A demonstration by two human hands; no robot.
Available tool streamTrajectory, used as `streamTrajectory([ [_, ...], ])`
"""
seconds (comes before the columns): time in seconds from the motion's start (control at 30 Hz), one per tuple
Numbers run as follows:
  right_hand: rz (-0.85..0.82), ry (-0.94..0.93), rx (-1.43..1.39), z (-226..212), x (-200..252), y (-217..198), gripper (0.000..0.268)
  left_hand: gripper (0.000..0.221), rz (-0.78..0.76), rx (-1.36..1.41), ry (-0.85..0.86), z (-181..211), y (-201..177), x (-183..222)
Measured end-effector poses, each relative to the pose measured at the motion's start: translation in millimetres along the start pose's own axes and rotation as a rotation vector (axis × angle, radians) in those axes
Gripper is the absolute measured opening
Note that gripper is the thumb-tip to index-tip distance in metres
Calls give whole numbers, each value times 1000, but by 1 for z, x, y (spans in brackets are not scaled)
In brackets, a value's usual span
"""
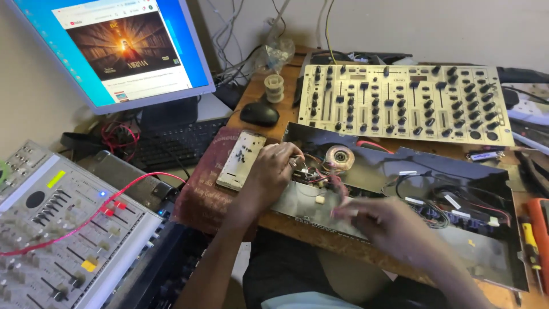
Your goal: Disconnecting internal wire harnesses and cables from an electronic mixer during disassembly.
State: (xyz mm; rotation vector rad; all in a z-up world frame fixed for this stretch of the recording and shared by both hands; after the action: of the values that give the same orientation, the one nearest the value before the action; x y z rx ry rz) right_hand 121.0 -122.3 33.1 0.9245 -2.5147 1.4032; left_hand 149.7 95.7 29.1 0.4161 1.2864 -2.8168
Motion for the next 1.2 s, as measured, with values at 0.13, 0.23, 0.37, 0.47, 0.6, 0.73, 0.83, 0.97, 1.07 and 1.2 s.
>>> streamTrajectory([
  [0.13,286,-222,88,12,-3,-12,32,29,-22,34,-41,1,2,-1],
  [0.23,209,-263,-139,7,7,-9,30,27,-63,25,-56,1,4,3],
  [0.37,322,-149,135,20,7,-6,29,10,75,-135,199,-10,11,3],
  [0.47,308,-247,59,1,7,-6,27,15,103,-33,256,-3,-3,-3],
  [0.6,244,-363,202,-29,-5,15,24,25,-106,615,-372,-19,-10,-10],
  [0.73,14,-151,31,-44,-4,-4,20,24,38,294,1,-6,-34,-31],
  [0.83,72,-118,-149,-27,-18,-37,25,16,-14,115,-135,-3,-32,-9],
  [0.97,195,-193,-560,-3,-51,-48,31,16,-61,-61,114,15,1,35],
  [1.07,125,-145,-551,-1,-87,-18,36,15,-49,-202,187,24,20,56],
  [1.2,-24,211,-671,-31,-103,9,32,46,56,-220,267,55,9,73],
])
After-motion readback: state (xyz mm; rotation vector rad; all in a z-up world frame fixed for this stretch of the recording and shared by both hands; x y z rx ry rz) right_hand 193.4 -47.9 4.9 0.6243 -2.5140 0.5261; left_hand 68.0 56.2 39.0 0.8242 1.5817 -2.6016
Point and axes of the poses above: each hand's wrist, its own x-axis away from the middle knuckle, its own y-axis out of the palm, z = x × y, the point moved 10 cm from there along -x, towards the middle knuckle, and after that the axes turned 1 degree about y, right-handed, at the moved point
